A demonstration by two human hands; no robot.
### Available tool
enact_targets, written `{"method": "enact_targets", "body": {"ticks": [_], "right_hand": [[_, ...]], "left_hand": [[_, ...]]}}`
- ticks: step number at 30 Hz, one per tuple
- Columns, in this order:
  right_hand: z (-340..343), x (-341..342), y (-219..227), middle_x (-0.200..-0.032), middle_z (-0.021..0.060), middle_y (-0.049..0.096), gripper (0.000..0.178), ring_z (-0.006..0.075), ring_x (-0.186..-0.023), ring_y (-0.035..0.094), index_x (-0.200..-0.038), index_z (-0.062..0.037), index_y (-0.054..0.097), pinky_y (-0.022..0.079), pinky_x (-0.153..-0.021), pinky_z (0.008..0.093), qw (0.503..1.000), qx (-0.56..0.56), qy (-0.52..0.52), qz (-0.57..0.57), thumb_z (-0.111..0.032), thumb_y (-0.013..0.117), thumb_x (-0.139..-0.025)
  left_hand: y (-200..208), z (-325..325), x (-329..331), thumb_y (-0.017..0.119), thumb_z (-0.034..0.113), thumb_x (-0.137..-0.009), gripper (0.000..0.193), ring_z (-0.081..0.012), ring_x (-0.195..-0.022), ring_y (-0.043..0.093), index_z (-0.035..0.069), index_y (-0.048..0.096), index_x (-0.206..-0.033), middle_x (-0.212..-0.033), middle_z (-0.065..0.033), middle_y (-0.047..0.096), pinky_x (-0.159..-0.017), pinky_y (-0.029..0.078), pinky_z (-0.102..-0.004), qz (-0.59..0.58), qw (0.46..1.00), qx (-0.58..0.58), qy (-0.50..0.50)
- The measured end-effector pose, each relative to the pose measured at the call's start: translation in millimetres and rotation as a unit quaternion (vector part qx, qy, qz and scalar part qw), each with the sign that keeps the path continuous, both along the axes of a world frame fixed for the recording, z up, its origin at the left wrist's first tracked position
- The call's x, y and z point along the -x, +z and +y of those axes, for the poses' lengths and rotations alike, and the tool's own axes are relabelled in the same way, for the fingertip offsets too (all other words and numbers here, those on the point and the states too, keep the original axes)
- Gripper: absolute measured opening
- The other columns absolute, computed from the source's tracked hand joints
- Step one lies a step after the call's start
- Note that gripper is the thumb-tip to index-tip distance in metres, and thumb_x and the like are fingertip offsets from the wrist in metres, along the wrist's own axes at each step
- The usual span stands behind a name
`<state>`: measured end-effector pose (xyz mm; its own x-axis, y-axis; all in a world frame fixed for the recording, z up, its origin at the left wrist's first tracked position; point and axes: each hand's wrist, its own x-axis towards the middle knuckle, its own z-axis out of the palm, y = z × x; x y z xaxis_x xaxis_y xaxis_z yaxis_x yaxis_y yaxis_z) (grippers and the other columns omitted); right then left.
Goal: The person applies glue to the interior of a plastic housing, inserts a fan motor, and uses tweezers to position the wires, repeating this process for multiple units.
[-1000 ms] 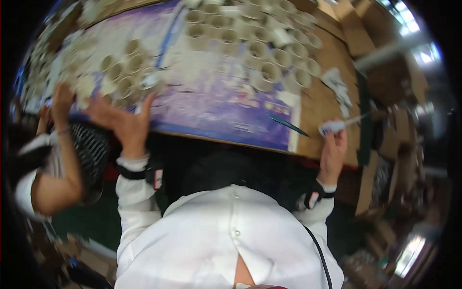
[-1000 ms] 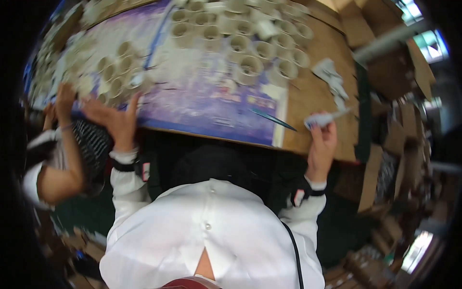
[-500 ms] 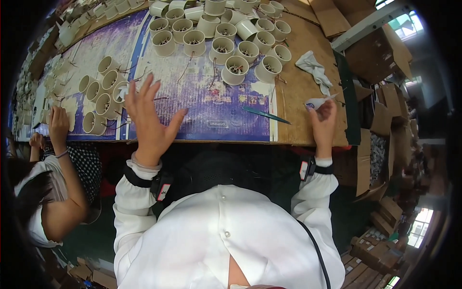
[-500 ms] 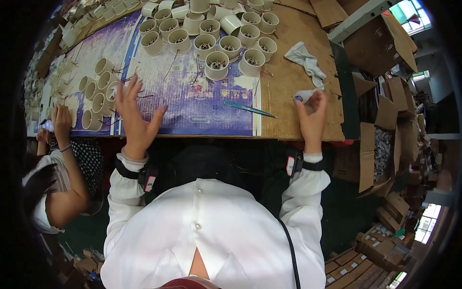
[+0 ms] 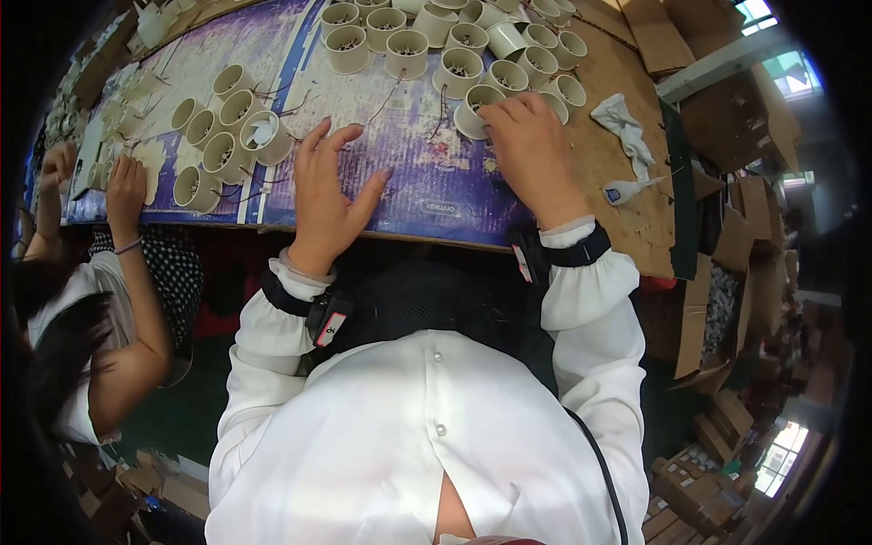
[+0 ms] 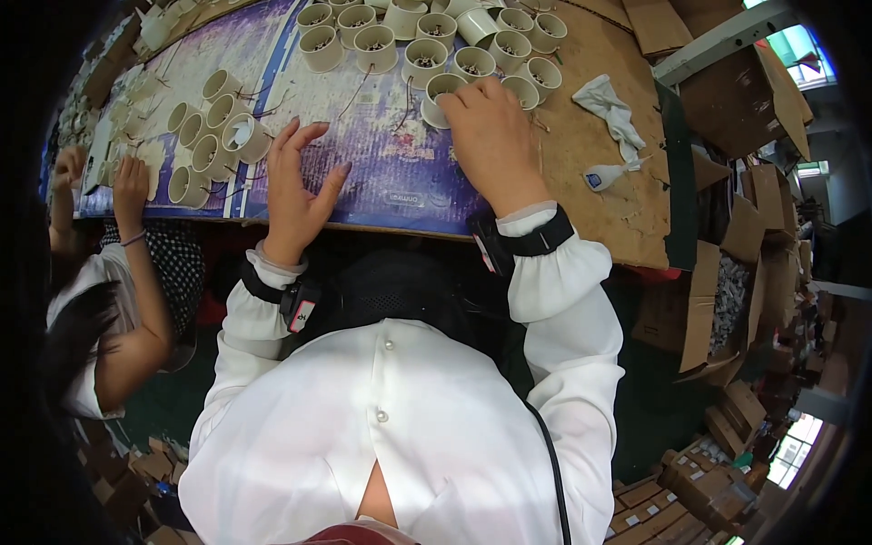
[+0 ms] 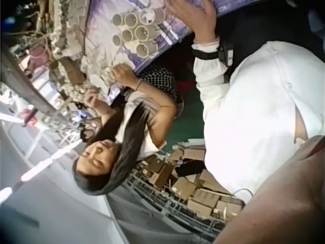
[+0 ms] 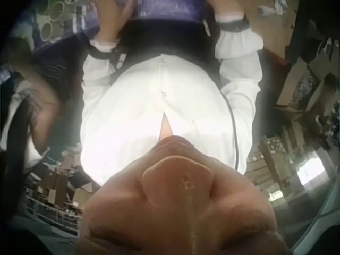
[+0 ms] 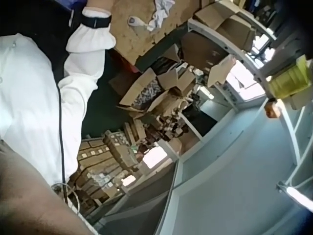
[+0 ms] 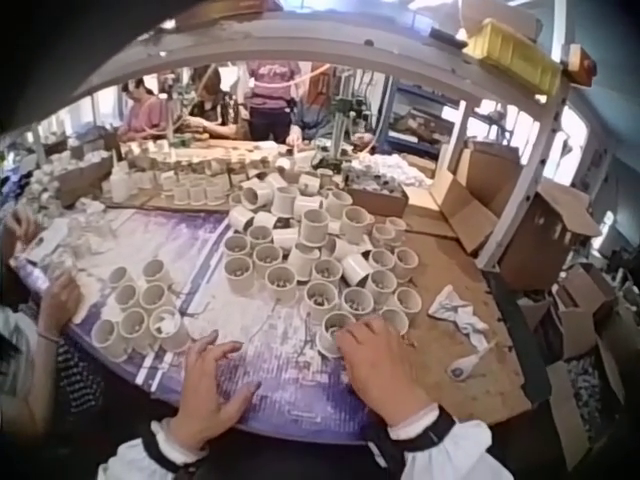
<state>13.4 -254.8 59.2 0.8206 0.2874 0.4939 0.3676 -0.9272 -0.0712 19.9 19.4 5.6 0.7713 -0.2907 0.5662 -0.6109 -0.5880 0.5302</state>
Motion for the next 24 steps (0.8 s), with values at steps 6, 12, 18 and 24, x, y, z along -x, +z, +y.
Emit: {"method": "enact_targets", "body": {"ticks": [6, 12, 18, 24], "right_hand": [[34.9, 7.2, 3.5, -0.100, 0.0070, 0.070, 0.024, 0.0293, -0.103, 0.061, -0.104, -0.0082, 0.071, 0.051, -0.087, 0.0413, 0.996, -0.039, 0.055, 0.064, -0.008, 0.073, -0.081], [61.7, 29.5, 21.1, -0.099, 0.0105, 0.070, 0.020, 0.0300, -0.092, 0.063, -0.107, -0.0055, 0.071, 0.052, -0.082, 0.0389, 0.978, -0.180, 0.108, 0.020, -0.007, 0.070, -0.087], [38.8, 53.9, 6.0, -0.101, 0.0125, 0.069, 0.022, 0.0305, -0.084, 0.066, -0.110, -0.0042, 0.069, 0.052, -0.074, 0.0349, 0.920, -0.375, 0.035, 0.110, -0.005, 0.070, -0.089], [64.0, 59.2, -13.7, -0.099, 0.0126, 0.068, 0.020, 0.0302, -0.084, 0.069, -0.107, -0.0045, 0.068, 0.054, -0.069, 0.0340, 0.941, -0.313, 0.045, 0.118, -0.002, 0.070, -0.087]], "left_hand": [[-4.7, 5.8, -3.2, 0.081, 0.024, -0.082, 0.063, -0.0353, -0.127, 0.051, 0.004, 0.051, -0.135, -0.130, -0.0130, 0.060, -0.108, 0.038, -0.0459, 0.027, 0.998, 0.040, -0.042], [2.3, 7.4, -4.2, 0.086, 0.032, -0.077, 0.077, -0.0333, -0.121, 0.056, 0.003, 0.048, -0.139, -0.129, -0.0128, 0.062, -0.105, 0.041, -0.0430, 0.086, 0.982, 0.102, -0.137], [11.6, 1.7, 1.9, 0.091, 0.041, -0.067, 0.095, -0.0334, -0.117, 0.057, 0.002, 0.046, -0.141, -0.127, -0.0134, 0.062, -0.102, 0.043, -0.0429, 0.064, 0.986, 0.048, -0.148], [4.8, -11.7, 3.4, 0.091, 0.040, -0.067, 0.098, -0.0308, -0.115, 0.059, 0.002, 0.043, -0.145, -0.128, -0.0115, 0.063, -0.099, 0.046, -0.0401, 0.049, 0.994, -0.017, -0.098]]}}
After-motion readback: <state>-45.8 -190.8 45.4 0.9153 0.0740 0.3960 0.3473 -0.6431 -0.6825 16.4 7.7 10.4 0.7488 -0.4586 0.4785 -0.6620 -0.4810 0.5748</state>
